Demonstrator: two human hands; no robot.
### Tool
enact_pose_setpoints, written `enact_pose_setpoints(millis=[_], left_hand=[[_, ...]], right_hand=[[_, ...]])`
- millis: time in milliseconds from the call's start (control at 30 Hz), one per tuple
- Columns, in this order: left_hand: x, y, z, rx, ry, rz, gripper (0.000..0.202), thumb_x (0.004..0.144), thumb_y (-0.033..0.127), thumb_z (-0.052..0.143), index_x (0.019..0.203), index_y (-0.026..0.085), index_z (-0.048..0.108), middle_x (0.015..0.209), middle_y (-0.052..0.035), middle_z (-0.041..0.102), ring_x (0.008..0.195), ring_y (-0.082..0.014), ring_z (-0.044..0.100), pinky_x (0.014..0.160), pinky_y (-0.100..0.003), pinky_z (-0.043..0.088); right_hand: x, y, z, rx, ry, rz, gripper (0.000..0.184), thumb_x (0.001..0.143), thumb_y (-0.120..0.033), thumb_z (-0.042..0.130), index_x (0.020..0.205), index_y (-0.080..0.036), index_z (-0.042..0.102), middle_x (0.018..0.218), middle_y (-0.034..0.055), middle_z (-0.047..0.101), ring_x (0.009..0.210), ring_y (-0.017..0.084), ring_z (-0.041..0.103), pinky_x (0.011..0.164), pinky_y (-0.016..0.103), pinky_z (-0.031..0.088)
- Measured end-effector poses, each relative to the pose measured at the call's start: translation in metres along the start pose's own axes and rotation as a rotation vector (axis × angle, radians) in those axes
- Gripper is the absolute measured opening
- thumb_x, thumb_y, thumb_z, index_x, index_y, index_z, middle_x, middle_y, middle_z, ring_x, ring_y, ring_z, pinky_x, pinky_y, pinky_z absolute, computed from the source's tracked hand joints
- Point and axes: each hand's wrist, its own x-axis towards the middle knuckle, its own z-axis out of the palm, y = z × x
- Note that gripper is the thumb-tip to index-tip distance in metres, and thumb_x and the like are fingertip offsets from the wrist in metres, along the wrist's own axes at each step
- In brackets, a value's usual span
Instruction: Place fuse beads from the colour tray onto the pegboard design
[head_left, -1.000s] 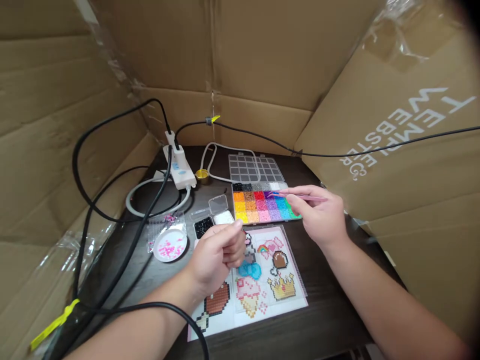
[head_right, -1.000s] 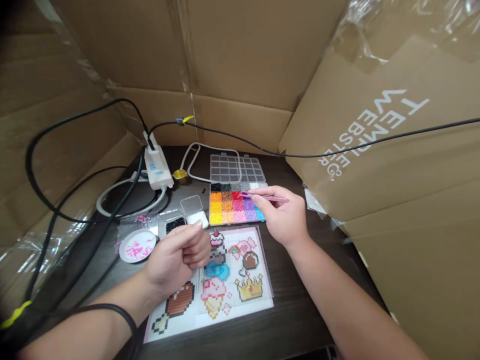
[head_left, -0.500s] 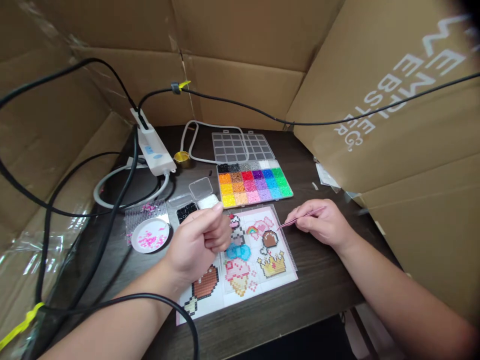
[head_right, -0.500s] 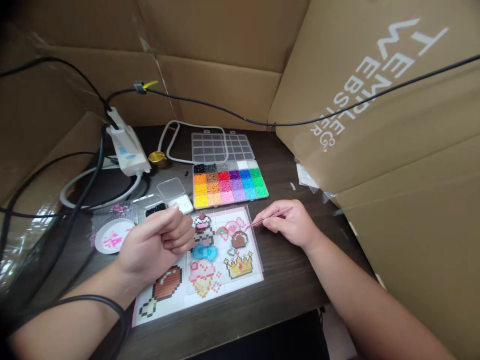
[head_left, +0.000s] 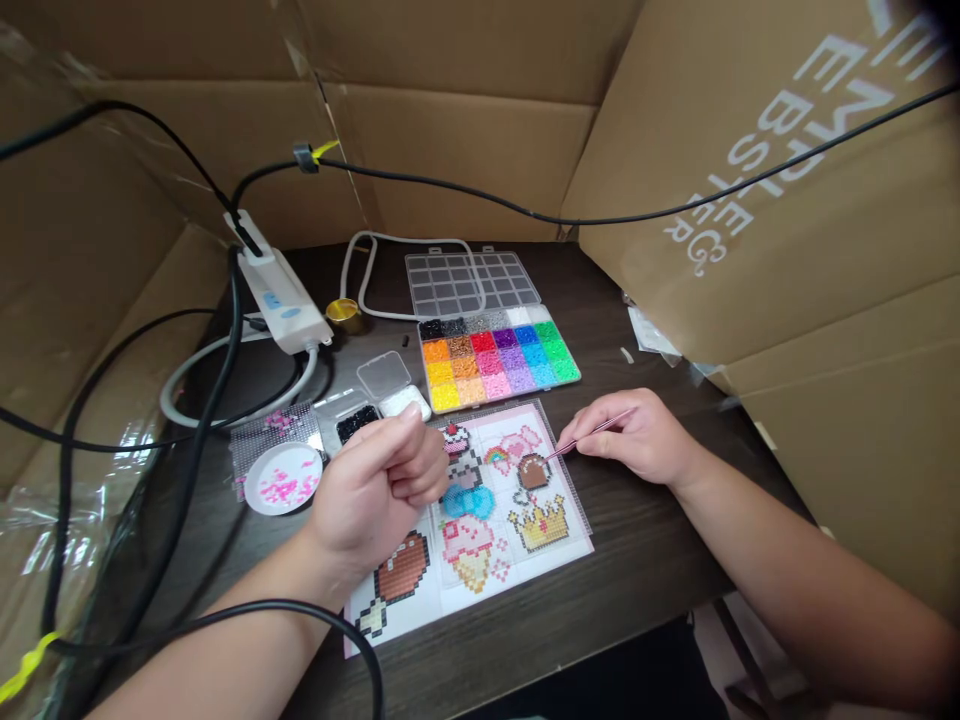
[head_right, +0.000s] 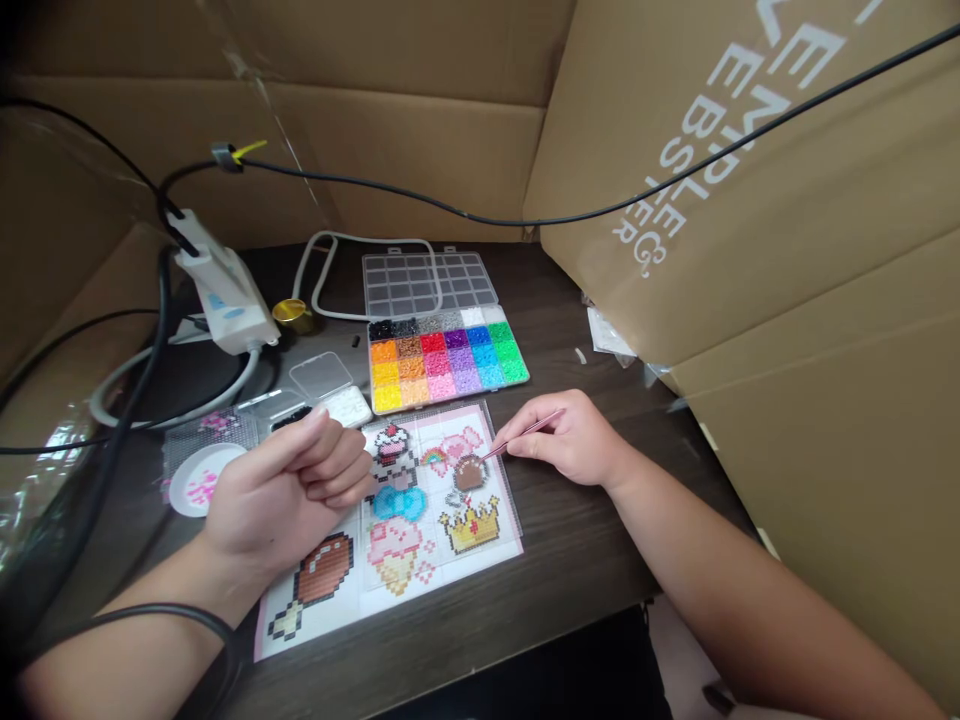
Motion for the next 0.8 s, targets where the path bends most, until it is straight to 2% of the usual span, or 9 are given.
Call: enact_pose_setpoints(millis=[300, 533, 667, 800], left_hand=[[-0.001, 0.0, 0.001, 0.013, 0.013, 0.003, 0.056, 0.087, 0.038, 0.061, 0.054, 0.018, 0.02, 0.052, 0.0055, 0.016, 0.046, -0.0077, 0.016, 0.043, -0.022, 0.022], [0.0, -0.002, -0.003, -0.024, -0.015, 0.009, 0.055, 0.086, 0.039, 0.063, 0.053, 0.018, 0.023, 0.051, 0.0062, 0.016, 0.045, -0.0071, 0.016, 0.043, -0.023, 0.018], [-0.001, -0.004, -0.007, -0.05, -0.046, 0.016, 0.054, 0.087, 0.039, 0.061, 0.053, 0.019, 0.025, 0.051, 0.0065, 0.018, 0.044, -0.0067, 0.016, 0.044, -0.023, 0.017], [-0.001, -0.005, -0.011, -0.078, -0.053, 0.027, 0.054, 0.087, 0.038, 0.061, 0.054, 0.019, 0.024, 0.05, 0.0071, 0.018, 0.043, -0.0064, 0.016, 0.044, -0.023, 0.015]], right_hand=[[0.0, 0.0, 0.0, 0.001, 0.003, -0.009, 0.004, 0.08, -0.022, 0.076, 0.082, -0.023, 0.079, 0.085, 0.0045, 0.08, 0.078, 0.019, 0.077, 0.074, 0.03, 0.061], [0.0, 0.007, -0.005, 0.067, 0.038, 0.042, 0.005, 0.079, -0.026, 0.078, 0.082, -0.022, 0.079, 0.087, 0.0071, 0.08, 0.075, 0.019, 0.074, 0.062, 0.026, 0.056], [0.004, 0.014, 0.0, 0.116, 0.132, 0.069, 0.007, 0.078, -0.027, 0.079, 0.083, -0.022, 0.079, 0.086, 0.0074, 0.079, 0.057, 0.013, 0.062, 0.049, 0.024, 0.044], [0.021, 0.007, 0.009, 0.144, 0.323, 0.023, 0.011, 0.081, -0.03, 0.076, 0.089, -0.022, 0.079, 0.06, 0.0013, 0.068, 0.047, 0.009, 0.045, 0.045, 0.024, 0.034]])
